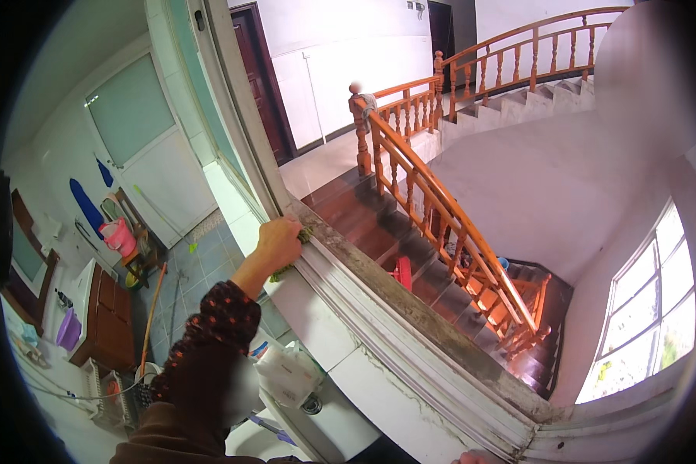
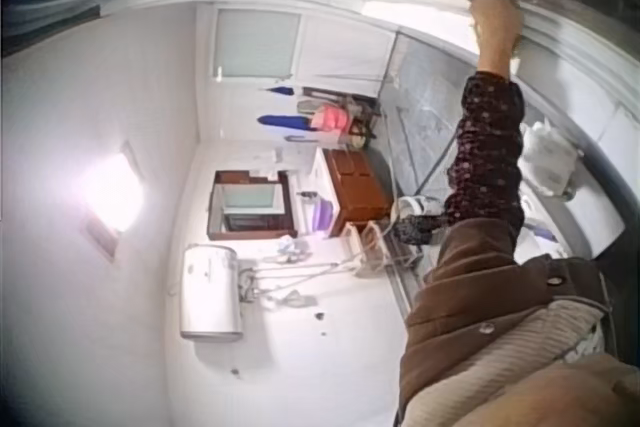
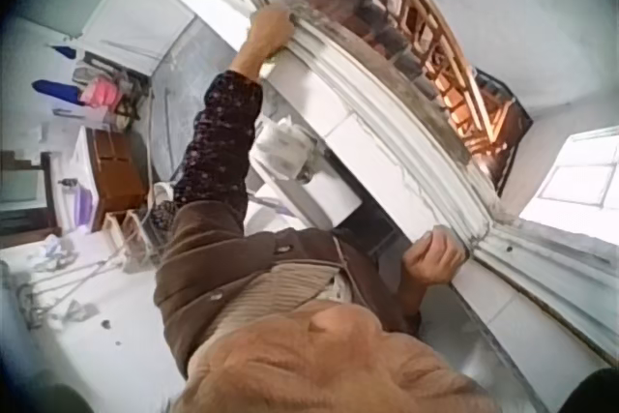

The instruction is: The person wipes a white window frame with a green cloth, then rinses the cloth at a sink and wrings it out. The person resumes wiping the same window frame area repeatedly.

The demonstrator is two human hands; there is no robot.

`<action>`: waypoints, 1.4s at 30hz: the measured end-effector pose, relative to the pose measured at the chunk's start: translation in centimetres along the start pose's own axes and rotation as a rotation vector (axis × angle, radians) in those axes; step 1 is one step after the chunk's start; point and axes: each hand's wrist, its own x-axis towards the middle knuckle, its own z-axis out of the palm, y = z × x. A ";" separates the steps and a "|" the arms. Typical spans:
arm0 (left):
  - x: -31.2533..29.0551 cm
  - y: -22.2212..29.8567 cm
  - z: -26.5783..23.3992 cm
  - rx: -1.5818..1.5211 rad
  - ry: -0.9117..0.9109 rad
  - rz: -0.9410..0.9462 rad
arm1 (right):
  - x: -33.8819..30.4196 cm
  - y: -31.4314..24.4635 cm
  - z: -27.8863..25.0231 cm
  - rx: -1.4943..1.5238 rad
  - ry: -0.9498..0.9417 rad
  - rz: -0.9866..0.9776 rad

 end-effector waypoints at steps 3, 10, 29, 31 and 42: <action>0.9 0.7 0.5 -0.060 0.012 -0.057 | -0.1 -0.2 0.1 -0.004 -0.005 -0.004; -6.2 11.5 -2.0 -0.483 0.013 0.347 | 0.2 -0.4 -0.1 -0.016 -0.003 0.016; -2.2 -0.3 -4.5 -0.237 0.398 -0.112 | -0.3 -0.7 0.0 -0.031 0.006 -0.001; -2.1 0.2 -2.5 -0.194 0.381 -0.030 | 0.0 -0.5 0.2 -0.011 0.014 -0.016; -0.6 1.7 0.8 0.023 0.261 -0.042 | 0.0 0.6 -0.3 0.022 -0.057 -0.025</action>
